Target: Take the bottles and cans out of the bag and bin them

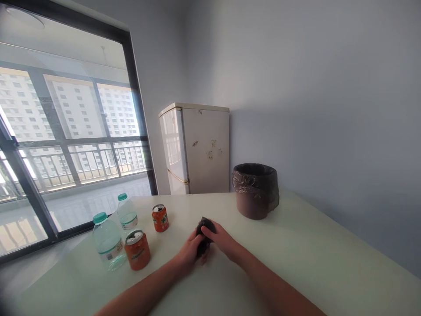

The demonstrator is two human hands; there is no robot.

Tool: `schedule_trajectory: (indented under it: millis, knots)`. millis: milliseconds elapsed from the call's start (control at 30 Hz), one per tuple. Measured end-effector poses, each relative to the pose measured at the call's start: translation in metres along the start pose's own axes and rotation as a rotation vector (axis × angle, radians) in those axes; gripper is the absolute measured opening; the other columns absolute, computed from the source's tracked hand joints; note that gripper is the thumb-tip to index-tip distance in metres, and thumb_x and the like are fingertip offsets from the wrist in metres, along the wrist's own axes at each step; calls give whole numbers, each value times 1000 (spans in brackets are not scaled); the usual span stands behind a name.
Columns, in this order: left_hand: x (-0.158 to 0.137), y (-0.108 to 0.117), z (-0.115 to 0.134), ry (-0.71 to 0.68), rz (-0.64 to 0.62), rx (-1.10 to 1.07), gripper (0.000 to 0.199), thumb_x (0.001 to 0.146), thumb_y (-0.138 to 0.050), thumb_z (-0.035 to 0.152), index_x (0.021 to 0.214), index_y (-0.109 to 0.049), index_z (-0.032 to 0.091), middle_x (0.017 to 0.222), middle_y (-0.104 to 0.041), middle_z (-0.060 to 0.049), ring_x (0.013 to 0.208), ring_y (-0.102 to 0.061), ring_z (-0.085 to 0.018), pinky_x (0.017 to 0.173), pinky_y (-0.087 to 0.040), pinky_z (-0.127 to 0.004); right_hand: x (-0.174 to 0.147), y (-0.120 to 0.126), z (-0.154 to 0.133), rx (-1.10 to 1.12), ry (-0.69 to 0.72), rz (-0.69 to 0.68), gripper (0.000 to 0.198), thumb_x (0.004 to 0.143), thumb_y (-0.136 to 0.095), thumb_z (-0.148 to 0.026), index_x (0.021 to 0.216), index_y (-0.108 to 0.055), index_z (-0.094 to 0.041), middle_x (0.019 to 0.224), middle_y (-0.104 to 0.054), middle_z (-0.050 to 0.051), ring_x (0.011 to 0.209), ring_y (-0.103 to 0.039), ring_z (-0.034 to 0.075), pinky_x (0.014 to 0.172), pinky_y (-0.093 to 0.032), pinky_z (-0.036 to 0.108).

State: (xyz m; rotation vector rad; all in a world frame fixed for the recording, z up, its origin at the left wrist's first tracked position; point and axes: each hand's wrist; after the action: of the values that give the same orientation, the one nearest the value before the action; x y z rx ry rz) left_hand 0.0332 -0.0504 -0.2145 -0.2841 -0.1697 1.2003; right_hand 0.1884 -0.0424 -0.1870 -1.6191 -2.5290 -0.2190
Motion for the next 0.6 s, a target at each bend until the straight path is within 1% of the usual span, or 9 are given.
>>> schedule_trajectory:
  millis: [67,167,233,300,400,467,500,567,600]
  knots:
    - [0,0,-6,-11,-41,113,45,80,-65,59,94,-48,20,58,-53,6,39,-49,-12,36,-38,-24,-1,-12,5,140,-31,15,48,91,-67,-61,111,-70,-18,115,-73,12,110,-66,30,101,-49,46]
    - [0,2,-8,-53,-88,239,45,84,-63,59,97,-48,19,64,-54,6,42,-53,-11,39,-42,-24,-1,-22,5,237,-9,116,46,88,-71,-60,97,-73,-16,105,-75,11,99,-68,27,95,-51,41]
    - [0,3,-7,-60,-132,266,45,85,-62,59,101,-48,19,70,-55,6,43,-55,-11,40,-43,-24,0,-22,1,263,26,193,47,87,-71,-62,92,-71,-15,99,-75,12,93,-69,25,91,-52,39]
    - [-1,3,-6,-51,-204,277,45,89,-57,61,103,-47,19,74,-58,5,41,-55,-10,39,-42,-24,3,-16,-8,265,84,294,48,86,-71,-64,89,-67,-17,90,-75,10,83,-68,23,82,-54,36]
    - [-3,2,-6,-62,-276,298,39,94,-52,58,102,-46,20,72,-56,6,37,-52,-8,38,-36,-22,4,7,-28,137,194,507,47,85,-70,-66,87,-59,-21,68,-63,1,63,-59,17,63,-50,30]
    - [-6,1,-6,-78,-285,335,31,96,-51,50,101,-49,20,69,-54,8,37,-49,-6,38,-34,-21,2,31,-45,-40,236,706,44,86,-67,-64,93,-59,-22,64,-55,-3,57,-53,15,56,-45,27]
    - [-7,1,-6,-83,-285,358,26,96,-52,45,101,-50,20,68,-53,8,38,-47,-6,39,-34,-20,-1,45,-54,-138,259,812,41,87,-66,-61,100,-60,-22,68,-56,-2,59,-54,16,57,-46,28]
    - [-10,-1,-3,-86,-287,393,18,95,-52,38,98,-51,20,65,-51,9,39,-45,-5,40,-35,-20,-9,74,-73,-375,333,1035,41,87,-65,-50,116,-59,-22,79,-62,0,67,-57,18,64,-49,31]
    - [-12,-2,-1,-83,-292,404,15,95,-52,35,97,-51,20,65,-50,9,39,-44,-5,40,-34,-20,-15,89,-83,-506,396,1132,42,86,-63,-46,119,-58,-21,83,-63,2,70,-58,20,68,-49,33]
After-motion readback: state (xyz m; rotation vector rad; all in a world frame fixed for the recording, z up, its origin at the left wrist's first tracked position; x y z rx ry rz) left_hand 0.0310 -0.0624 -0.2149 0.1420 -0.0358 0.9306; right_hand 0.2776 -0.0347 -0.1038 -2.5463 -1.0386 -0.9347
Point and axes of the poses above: each hand's wrist, its own x-axis towards the middle knuckle, its own y-axis out of the back of the hand, z = x × y
